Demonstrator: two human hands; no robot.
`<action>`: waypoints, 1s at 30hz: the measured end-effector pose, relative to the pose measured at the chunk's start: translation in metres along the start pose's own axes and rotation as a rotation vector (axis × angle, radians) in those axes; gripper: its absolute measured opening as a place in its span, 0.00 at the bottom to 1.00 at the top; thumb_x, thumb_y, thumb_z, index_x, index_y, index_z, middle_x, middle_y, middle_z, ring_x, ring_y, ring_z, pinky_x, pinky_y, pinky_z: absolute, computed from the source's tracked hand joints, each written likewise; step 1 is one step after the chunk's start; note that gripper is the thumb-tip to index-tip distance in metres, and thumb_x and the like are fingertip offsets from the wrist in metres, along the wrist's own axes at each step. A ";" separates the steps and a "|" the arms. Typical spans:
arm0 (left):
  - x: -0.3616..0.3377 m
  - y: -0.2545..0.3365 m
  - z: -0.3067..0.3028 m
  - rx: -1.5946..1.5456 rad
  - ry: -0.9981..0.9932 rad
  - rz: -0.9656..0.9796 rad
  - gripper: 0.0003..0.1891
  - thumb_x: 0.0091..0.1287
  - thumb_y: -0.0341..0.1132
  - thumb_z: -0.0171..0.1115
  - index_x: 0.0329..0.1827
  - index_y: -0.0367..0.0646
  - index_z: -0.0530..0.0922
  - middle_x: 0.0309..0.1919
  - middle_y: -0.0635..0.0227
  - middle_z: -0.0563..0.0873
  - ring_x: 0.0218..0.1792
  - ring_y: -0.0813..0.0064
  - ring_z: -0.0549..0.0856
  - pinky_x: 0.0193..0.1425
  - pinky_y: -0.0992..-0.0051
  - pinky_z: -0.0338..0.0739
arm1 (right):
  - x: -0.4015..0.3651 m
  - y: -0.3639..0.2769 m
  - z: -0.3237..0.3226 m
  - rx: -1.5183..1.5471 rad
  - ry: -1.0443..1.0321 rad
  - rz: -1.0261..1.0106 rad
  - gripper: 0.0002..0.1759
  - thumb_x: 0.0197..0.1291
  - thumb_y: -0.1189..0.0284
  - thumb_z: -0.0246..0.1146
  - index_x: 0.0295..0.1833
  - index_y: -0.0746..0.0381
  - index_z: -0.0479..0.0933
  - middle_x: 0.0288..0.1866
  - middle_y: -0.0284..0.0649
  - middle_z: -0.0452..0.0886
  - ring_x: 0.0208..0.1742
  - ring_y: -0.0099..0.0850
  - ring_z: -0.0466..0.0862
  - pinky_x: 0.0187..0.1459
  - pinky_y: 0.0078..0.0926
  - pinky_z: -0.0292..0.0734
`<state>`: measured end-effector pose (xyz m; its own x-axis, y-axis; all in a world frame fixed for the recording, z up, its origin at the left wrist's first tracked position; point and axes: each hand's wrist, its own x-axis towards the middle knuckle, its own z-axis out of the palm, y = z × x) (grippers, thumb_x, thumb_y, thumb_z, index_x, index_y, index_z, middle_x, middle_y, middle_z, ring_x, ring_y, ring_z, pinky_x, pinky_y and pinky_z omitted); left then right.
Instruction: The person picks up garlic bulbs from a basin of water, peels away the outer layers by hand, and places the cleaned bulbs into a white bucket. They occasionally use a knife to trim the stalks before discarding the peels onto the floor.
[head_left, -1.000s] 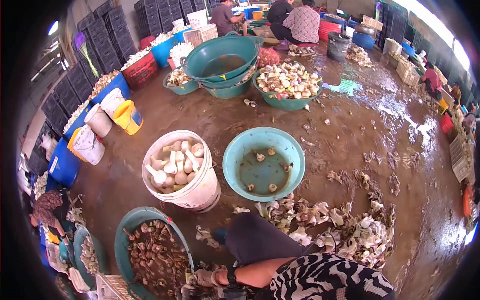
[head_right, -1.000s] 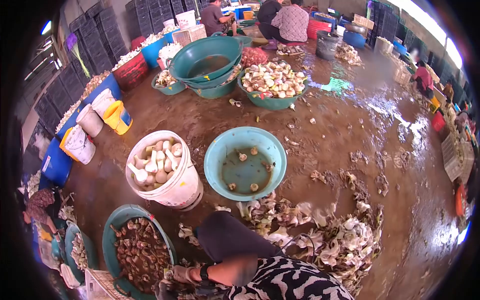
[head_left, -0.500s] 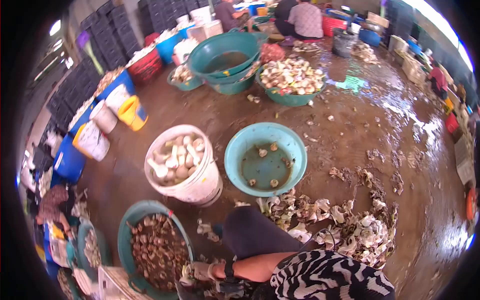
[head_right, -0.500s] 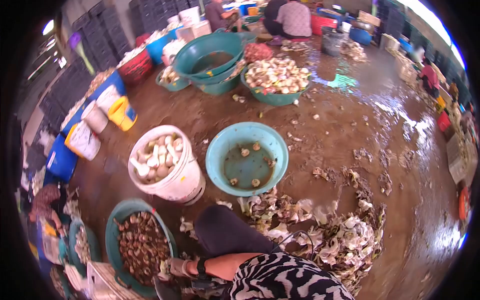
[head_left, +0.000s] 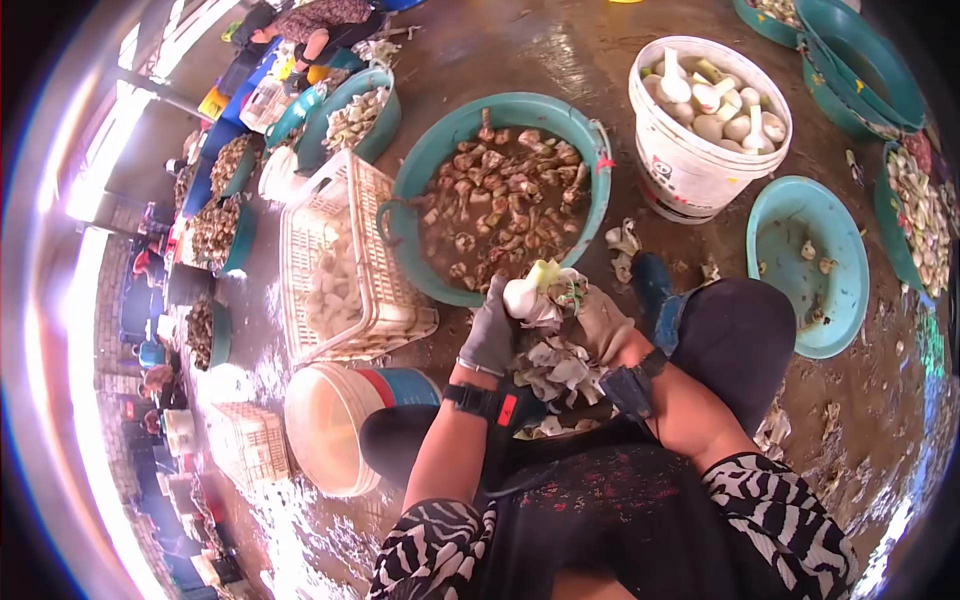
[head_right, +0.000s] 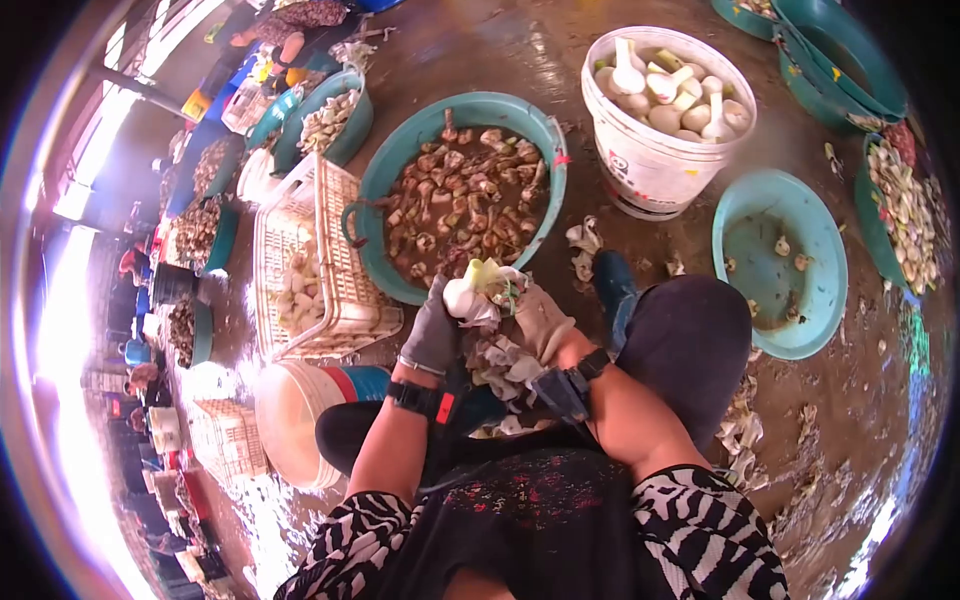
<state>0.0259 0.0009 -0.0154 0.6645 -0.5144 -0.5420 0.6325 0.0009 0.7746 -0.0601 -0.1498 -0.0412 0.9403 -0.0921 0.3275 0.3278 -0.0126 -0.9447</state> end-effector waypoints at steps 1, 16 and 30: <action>0.002 0.001 -0.004 -0.028 0.100 -0.059 0.27 0.72 0.58 0.43 0.41 0.40 0.77 0.31 0.70 0.82 0.27 0.78 0.78 0.33 0.78 0.75 | -0.002 0.004 0.000 -0.100 -0.029 -0.013 0.17 0.60 0.74 0.59 0.55 0.62 0.74 0.52 0.37 0.78 0.51 0.30 0.78 0.52 0.27 0.74; 0.003 0.049 -0.082 0.040 0.117 0.502 0.23 0.73 0.52 0.45 0.57 0.42 0.70 0.50 0.60 0.79 0.50 0.67 0.80 0.54 0.63 0.76 | -0.009 0.049 0.015 -0.419 -0.381 0.844 0.23 0.49 0.69 0.64 0.53 0.64 0.74 0.33 0.51 0.82 0.37 0.46 0.84 0.42 0.36 0.79; 0.260 0.037 -0.062 1.204 0.245 -0.086 0.29 0.54 0.55 0.66 0.45 0.35 0.81 0.47 0.50 0.83 0.50 0.57 0.83 0.51 0.66 0.75 | 0.022 0.077 0.030 -0.518 -0.185 0.671 0.30 0.42 0.69 0.65 0.56 0.61 0.71 0.51 0.51 0.78 0.51 0.49 0.78 0.51 0.44 0.72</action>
<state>0.2463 -0.0799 -0.1481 0.7780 -0.2992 -0.5525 -0.0062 -0.8829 0.4695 -0.0109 -0.1228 -0.1064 0.9346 -0.0793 -0.3467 -0.3419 -0.4694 -0.8141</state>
